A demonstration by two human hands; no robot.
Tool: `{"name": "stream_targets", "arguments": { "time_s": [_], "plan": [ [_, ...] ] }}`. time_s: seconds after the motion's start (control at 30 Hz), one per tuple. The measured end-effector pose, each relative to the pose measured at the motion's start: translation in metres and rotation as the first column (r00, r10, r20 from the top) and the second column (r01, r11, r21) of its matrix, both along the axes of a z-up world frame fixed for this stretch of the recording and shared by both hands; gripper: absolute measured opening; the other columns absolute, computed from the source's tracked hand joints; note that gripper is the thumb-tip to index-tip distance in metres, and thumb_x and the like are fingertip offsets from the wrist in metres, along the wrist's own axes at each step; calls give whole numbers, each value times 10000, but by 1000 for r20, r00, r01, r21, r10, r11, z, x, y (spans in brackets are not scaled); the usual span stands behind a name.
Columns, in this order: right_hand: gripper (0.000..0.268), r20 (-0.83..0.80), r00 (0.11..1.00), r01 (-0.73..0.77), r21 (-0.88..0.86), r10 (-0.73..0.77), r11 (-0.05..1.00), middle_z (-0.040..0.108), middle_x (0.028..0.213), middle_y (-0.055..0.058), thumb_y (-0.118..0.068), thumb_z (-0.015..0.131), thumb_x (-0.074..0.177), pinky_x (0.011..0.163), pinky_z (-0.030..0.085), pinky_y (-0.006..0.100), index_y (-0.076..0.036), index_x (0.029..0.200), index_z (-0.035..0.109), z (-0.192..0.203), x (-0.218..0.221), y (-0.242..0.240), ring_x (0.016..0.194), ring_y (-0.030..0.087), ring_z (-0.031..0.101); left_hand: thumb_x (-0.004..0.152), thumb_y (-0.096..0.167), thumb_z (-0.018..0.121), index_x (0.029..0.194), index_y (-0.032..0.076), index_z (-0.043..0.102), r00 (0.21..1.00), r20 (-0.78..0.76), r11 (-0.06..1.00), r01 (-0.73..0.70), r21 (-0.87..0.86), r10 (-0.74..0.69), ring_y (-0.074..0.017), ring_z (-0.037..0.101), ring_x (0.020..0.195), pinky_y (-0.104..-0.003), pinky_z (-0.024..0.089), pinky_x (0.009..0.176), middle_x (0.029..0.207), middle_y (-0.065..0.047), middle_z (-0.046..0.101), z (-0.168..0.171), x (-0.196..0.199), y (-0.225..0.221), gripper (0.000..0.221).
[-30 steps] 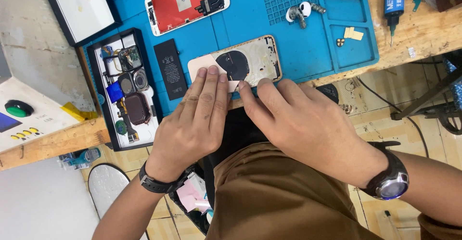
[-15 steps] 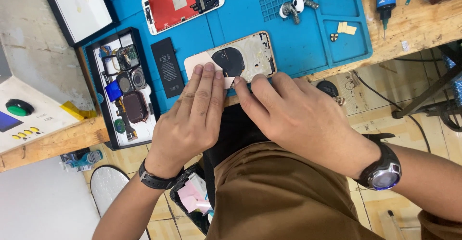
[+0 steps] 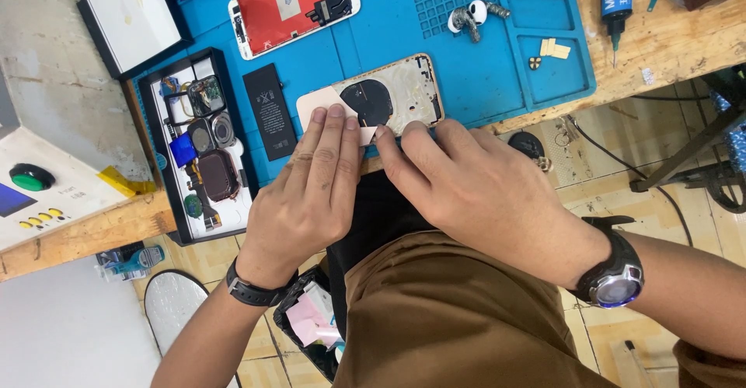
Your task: A person is seen disassembling an iPhone and applying new adhesive strips to the internal chassis at a repair workbench.
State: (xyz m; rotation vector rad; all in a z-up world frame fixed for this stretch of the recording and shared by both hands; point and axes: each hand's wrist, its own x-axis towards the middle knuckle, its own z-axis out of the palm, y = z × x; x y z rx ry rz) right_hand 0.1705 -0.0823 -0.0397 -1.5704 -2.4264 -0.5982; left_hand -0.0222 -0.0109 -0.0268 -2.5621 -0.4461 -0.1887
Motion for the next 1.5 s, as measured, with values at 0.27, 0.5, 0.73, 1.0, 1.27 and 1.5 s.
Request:
{"name": "stream_targets", "arguments": {
  "time_s": [0.27,0.5,0.73,1.0,1.27,1.5],
  "plan": [
    [242,-11,1000,-7,13,7,1000,485,880,-2,-114,580,925,517,453,200,-136,1165,588,-2,0,1,687,120,495,999,86,548,1222,-29,568,1000,0,1000,5,7,-5,-254,629,1129,-260,595,880,1235,-185,576,-1,-1,0,252],
    [258,-20,1000,-16,0,16,1000,470,882,7,-98,583,917,508,454,208,-120,1174,574,-1,1,0,689,128,488,1000,117,567,1228,-25,563,1000,-10,1000,-3,6,3,-260,627,1131,-263,593,872,1232,-186,579,0,0,-1,268],
    [252,-4,1000,-9,5,9,1000,476,886,6,-102,593,912,496,450,197,-124,1163,574,0,1,1,682,116,490,1003,141,587,1233,-17,561,1000,-16,1000,-10,26,10,-251,630,1132,-238,600,816,1235,-174,584,0,0,-1,280],
    [229,-4,1000,12,47,-12,999,470,858,-14,-131,616,921,494,459,183,-128,1146,575,2,0,-1,699,96,498,994,122,620,1207,-32,582,999,37,999,11,37,-12,-250,648,1111,-251,602,865,1222,-183,587,-2,0,-2,266],
    [181,-54,999,5,109,1,994,461,844,-22,-114,610,922,474,452,178,-112,1102,586,-2,1,-3,670,92,477,972,148,710,1185,-19,612,997,80,997,18,74,-23,-218,659,1097,-249,606,878,1209,-164,603,-7,0,-4,288],
    [210,-57,998,16,172,-6,985,470,899,-20,-104,628,897,483,458,177,-134,1100,587,-9,1,-5,701,94,483,994,145,701,1184,-1,615,995,95,993,6,116,-18,-197,674,1090,-228,608,851,1211,-136,612,-10,0,-7,255]
  ]
}}
